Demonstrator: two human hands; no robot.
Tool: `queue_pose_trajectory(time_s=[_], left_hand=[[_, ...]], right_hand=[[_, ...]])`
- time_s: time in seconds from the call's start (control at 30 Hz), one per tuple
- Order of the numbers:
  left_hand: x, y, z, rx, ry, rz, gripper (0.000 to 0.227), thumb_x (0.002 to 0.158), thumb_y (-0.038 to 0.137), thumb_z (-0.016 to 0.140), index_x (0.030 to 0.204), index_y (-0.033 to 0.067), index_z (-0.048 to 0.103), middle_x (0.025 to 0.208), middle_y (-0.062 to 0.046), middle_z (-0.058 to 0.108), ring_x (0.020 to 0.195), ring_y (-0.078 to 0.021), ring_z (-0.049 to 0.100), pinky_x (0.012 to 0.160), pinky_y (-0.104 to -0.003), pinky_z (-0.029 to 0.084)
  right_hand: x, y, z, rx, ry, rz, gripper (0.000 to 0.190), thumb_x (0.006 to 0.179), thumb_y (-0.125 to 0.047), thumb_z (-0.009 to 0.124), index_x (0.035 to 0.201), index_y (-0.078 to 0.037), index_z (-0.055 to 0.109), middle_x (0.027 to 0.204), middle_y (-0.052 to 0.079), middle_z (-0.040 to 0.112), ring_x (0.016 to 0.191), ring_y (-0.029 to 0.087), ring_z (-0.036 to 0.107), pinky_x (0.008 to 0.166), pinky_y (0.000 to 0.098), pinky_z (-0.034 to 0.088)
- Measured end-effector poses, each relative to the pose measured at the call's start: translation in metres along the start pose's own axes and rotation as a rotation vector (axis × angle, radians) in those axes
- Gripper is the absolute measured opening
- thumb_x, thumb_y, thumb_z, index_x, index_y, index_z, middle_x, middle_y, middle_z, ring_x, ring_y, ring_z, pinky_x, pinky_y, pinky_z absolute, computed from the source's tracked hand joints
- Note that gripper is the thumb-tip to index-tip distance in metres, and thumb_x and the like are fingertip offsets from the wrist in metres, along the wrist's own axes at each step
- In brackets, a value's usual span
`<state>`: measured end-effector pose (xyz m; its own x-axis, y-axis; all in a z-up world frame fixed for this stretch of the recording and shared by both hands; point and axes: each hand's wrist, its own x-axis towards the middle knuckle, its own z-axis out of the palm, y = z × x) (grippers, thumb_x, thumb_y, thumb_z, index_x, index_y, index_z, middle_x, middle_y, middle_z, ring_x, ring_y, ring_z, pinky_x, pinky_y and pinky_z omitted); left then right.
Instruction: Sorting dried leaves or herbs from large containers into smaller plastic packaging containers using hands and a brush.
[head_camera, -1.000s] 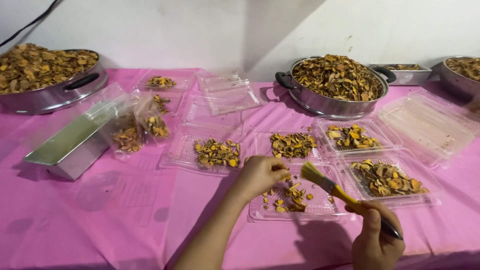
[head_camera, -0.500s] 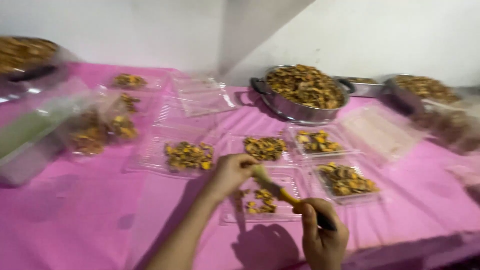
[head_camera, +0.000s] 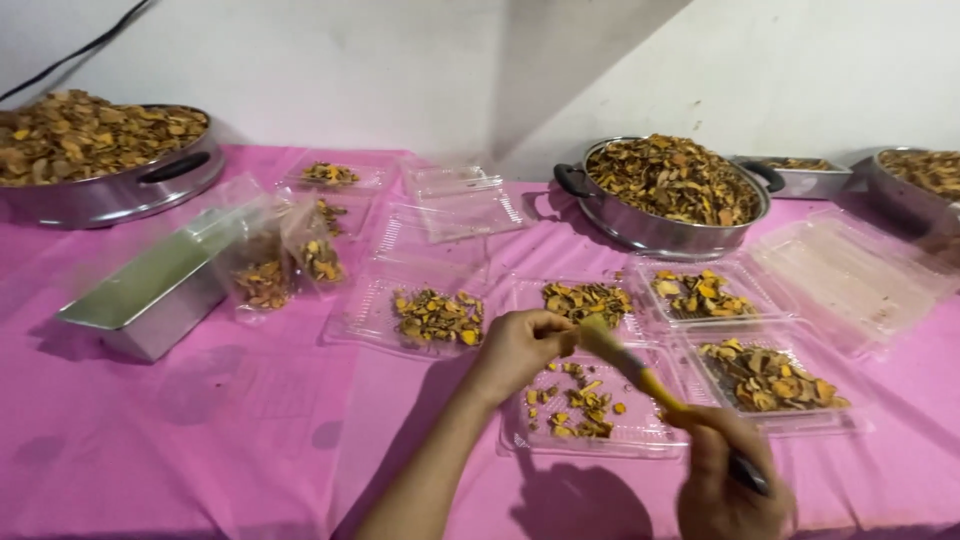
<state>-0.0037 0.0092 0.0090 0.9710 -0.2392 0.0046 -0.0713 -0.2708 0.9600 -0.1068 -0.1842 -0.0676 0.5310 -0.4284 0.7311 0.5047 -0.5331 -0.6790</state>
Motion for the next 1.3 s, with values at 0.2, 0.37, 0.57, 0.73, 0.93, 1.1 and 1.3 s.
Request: queue_pose_trajectory(time_s=[0.2,0.37,0.57,0.73,0.93,1.1,1.3], left_hand=[[0.014,-0.014,0.0,0.029,0.05,0.053,0.013,0.091,0.016,0.069,0.103,0.013,0.074,0.099,-0.001,0.075,0.07,-0.0072,0.06,0.06,-0.021,0.048],[0.007,-0.007,-0.005,-0.047,0.05,0.032,0.013,0.095,0.006,0.065,0.102,0.0129,0.074,0.095,-0.001,0.074,0.057,-0.0037,0.049,0.045,-0.013,0.04],[0.048,-0.07,-0.073,0.539,0.69,0.636,0.019,0.087,0.006,0.071,0.106,0.0028,0.071,0.077,-0.005,0.074,0.048,-0.0063,0.059,0.041,-0.016,0.052],[0.045,-0.096,-0.104,0.923,0.735,0.124,0.028,0.089,0.016,0.066,0.115,0.022,0.072,0.096,-0.001,0.073,0.097,-0.0283,0.056,0.079,-0.043,0.033],[0.03,-0.056,-0.071,0.909,0.643,0.292,0.021,0.086,0.02,0.07,0.107,0.0178,0.072,0.111,-0.007,0.067,0.109,-0.0314,0.053,0.093,-0.049,0.039],[-0.005,0.003,-0.007,0.923,0.077,0.191,0.058,0.087,0.05,0.062,0.135,0.0176,0.055,0.131,-0.013,0.053,0.128,-0.0336,0.039,0.108,-0.053,0.034],[-0.002,-0.012,0.028,1.101,-0.222,0.292,0.097,0.081,0.072,0.045,0.153,0.0078,0.032,0.148,-0.021,0.034,0.137,-0.0381,0.024,0.112,-0.059,0.023]], right_hand=[[0.005,-0.004,-0.003,0.006,-0.049,0.116,0.019,0.106,-0.019,0.06,0.103,-0.004,0.072,0.084,0.009,0.075,0.078,0.016,0.07,0.078,0.0283,0.054],[-0.002,0.009,-0.003,0.058,-0.137,-0.015,0.019,0.103,-0.02,0.06,0.107,-0.005,0.071,0.09,0.007,0.077,0.081,0.012,0.073,0.075,0.0224,0.056],[0.004,0.042,-0.011,0.098,0.08,0.187,0.016,0.114,-0.012,0.057,0.109,-0.001,0.068,0.087,0.011,0.069,0.087,0.017,0.064,0.101,0.033,0.05],[-0.003,0.106,-0.005,0.28,0.303,0.18,0.029,0.118,-0.025,0.059,0.113,0.003,0.064,0.088,0.019,0.063,0.073,0.03,0.068,0.068,0.0311,0.058],[-0.003,0.125,-0.008,0.331,0.306,0.266,0.027,0.122,-0.03,0.057,0.12,-0.004,0.062,0.096,0.014,0.065,0.079,0.023,0.069,0.068,0.0249,0.054],[0.0,0.074,-0.009,0.148,0.067,0.186,0.019,0.117,-0.016,0.052,0.122,-0.001,0.063,0.102,0.017,0.069,0.088,0.023,0.066,0.079,0.0303,0.052],[0.0,0.092,-0.009,0.209,0.051,0.211,0.021,0.118,-0.018,0.051,0.122,-0.001,0.063,0.096,0.018,0.068,0.083,0.022,0.066,0.076,0.0285,0.049]])
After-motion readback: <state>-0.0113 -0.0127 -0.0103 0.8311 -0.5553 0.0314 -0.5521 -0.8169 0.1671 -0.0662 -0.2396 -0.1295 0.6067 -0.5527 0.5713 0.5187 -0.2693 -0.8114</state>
